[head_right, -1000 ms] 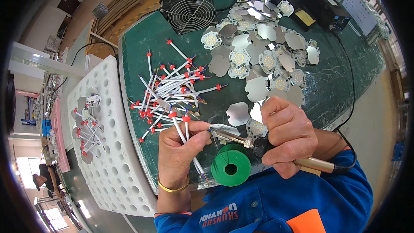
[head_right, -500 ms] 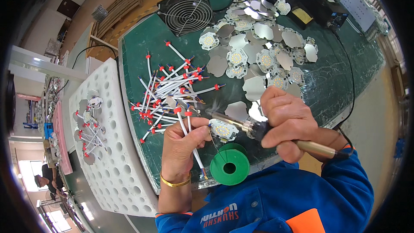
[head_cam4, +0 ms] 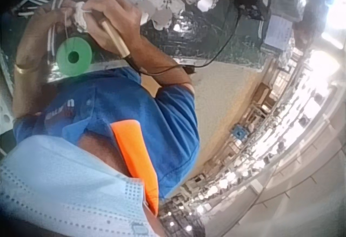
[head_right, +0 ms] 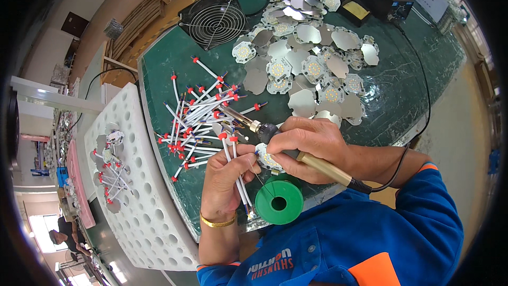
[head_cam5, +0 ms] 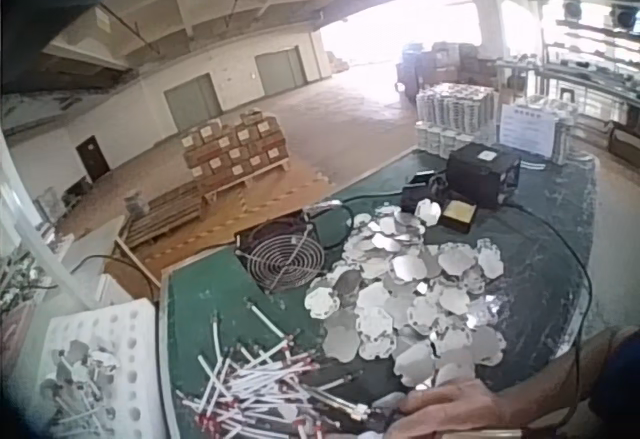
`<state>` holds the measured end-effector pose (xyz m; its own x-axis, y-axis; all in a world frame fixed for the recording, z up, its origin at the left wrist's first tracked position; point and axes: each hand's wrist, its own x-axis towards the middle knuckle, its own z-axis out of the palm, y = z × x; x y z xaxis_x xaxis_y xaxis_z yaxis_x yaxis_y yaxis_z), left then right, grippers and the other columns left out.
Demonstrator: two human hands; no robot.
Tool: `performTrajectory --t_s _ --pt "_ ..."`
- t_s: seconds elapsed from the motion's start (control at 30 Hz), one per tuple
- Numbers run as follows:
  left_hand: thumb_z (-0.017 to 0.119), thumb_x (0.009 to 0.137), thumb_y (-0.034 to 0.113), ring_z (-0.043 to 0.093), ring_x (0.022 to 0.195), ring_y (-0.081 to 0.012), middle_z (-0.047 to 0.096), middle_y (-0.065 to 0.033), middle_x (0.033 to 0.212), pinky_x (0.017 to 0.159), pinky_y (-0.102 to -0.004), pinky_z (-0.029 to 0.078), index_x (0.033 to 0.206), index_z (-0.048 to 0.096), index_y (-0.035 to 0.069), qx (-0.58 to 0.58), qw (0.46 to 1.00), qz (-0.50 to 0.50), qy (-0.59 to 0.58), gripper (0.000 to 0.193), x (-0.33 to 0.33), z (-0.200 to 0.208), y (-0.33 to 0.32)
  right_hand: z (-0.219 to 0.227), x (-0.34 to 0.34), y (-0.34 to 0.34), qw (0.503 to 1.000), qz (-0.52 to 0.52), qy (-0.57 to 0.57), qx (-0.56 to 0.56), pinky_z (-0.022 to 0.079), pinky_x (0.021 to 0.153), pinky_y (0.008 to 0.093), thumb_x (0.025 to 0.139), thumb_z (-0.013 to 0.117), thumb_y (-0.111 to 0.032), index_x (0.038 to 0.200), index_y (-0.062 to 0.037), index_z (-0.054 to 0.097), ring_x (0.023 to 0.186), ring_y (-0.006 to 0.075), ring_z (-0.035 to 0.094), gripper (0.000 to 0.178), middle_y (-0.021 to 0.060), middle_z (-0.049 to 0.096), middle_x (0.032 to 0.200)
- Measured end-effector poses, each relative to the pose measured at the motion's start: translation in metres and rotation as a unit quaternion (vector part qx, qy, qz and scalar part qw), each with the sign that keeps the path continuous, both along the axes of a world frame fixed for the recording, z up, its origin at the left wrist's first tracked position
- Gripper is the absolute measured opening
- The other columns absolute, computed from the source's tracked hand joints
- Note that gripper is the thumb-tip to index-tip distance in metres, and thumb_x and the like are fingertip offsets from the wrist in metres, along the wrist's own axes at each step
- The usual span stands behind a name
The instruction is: The person solders wires onto LED circuit boards using a soldering iron and solder wire, attaching wire leads to the boards by hand.
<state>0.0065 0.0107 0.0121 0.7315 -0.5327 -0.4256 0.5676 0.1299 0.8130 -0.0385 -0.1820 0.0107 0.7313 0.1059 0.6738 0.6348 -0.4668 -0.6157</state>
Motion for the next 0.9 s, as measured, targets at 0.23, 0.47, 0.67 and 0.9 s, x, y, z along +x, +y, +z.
performTrajectory --t_s 0.23,0.47,0.67,0.9 --pt "0.062 0.081 0.011 0.054 0.061 -0.0067 0.064 -0.0046 0.072 0.057 -0.0192 0.042 0.095 0.065 0.000 -0.020 0.999 -0.024 0.024 0.018 0.001 0.000 0.000 0.001 -0.001 0.001 0.999 -0.002 0.010 0.052 0.045 0.047 0.0267 0.066 0.069 0.007 0.089 -0.0040 0.058 0.059 0.0197 0.060 0.028 0.0086 0.061 0.073" --pt "0.062 0.083 0.012 0.054 0.061 -0.0066 0.064 -0.0047 0.073 0.057 -0.0187 0.042 0.097 0.065 0.000 -0.010 0.999 -0.037 0.019 0.019 0.001 0.000 -0.002 -0.001 0.001 0.001 0.998 -0.018 -0.033 0.049 0.039 0.041 0.0268 0.063 0.066 0.008 0.083 -0.0006 0.056 0.048 0.0188 0.052 0.025 0.0104 0.054 0.064" --pt "0.063 0.083 0.012 0.054 0.061 -0.0064 0.064 -0.0054 0.073 0.056 -0.0181 0.041 0.098 0.064 0.000 -0.038 0.997 -0.054 0.048 0.020 0.001 -0.004 -0.002 0.001 -0.003 -0.005 0.999 -0.008 -0.002 0.050 0.046 0.048 0.0266 0.066 0.069 0.007 0.089 -0.0043 0.059 0.061 0.0195 0.060 0.028 0.0083 0.060 0.073" --pt "0.063 0.081 0.010 0.057 0.060 -0.0073 0.065 -0.0054 0.070 0.052 -0.0178 0.040 0.091 0.067 -0.001 0.013 0.998 0.019 -0.060 0.016 0.001 0.008 0.005 0.003 -0.001 -0.017 0.998 0.011 -0.035 0.047 0.044 0.051 0.0327 0.073 0.069 -0.008 0.091 -0.0033 0.058 0.058 0.0213 0.055 0.022 0.0082 0.058 0.073"
